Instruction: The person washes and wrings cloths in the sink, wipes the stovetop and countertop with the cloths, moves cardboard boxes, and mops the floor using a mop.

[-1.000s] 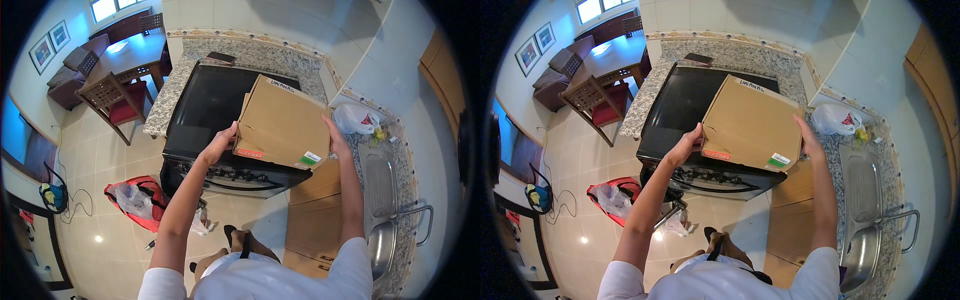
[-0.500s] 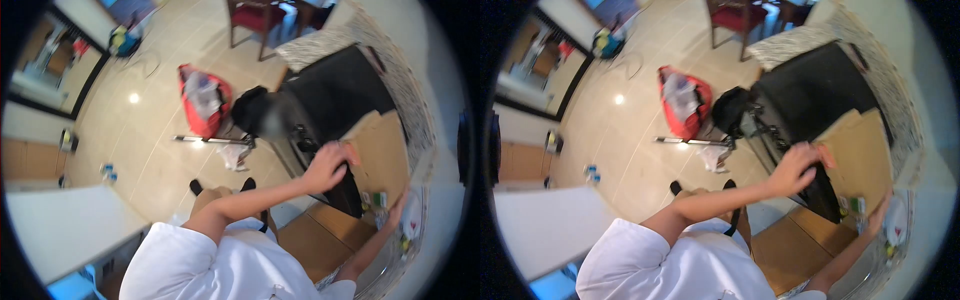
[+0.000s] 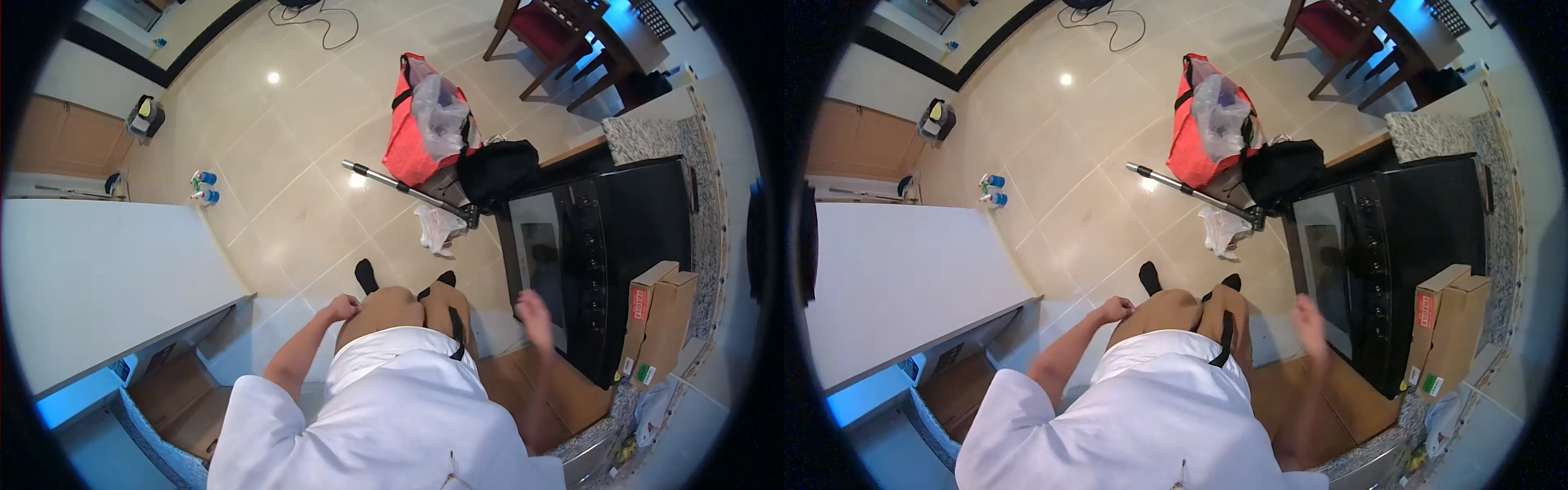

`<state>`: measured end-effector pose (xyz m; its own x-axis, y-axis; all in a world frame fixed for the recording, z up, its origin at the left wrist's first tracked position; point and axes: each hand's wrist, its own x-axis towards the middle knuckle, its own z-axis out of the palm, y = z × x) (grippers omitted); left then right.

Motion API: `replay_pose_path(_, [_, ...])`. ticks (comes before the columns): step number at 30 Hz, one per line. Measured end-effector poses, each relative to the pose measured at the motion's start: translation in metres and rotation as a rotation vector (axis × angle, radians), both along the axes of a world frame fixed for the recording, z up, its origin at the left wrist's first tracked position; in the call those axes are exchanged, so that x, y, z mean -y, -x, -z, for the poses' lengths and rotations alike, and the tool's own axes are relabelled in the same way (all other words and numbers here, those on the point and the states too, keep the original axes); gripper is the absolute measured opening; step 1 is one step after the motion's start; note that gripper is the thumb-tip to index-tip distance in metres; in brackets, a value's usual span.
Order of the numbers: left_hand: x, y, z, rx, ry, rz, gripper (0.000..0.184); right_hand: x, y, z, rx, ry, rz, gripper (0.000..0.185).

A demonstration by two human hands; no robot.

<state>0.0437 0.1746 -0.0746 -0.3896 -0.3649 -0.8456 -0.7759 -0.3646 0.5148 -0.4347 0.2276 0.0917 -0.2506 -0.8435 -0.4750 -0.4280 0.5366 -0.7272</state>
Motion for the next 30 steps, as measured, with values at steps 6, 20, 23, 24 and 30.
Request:
replay_pose_path(6, [-0.012, -0.06, -0.016, 0.237, 0.331, -0.468, 0.027, -0.08, -0.129, 0.159, 0.017, -0.437, -0.159, 0.022])
replay_pose_path(20, [0.028, -0.112, -0.078, -0.016, 0.218, -0.202, 0.027, 0.05, -0.213, -0.018, 0.502, -0.651, -0.296, 0.009])
replay_pose_path(23, [0.042, -0.097, -0.074, -0.24, 0.277, -0.539, 0.026, 0.068, -0.222, -0.011, 0.247, -0.354, -0.301, 0.019])
replay_pose_path(24, [0.05, -0.095, -0.079, -0.177, 0.346, -0.477, 0.023, 0.076, -0.222, 0.001, 0.251, -0.344, -0.316, 0.019])
replay_pose_path(30, [0.1, -0.122, -0.102, 0.02, 0.366, -0.579, 0.025, 0.208, -0.261, 0.001, -0.297, -0.414, -0.641, 0.013])
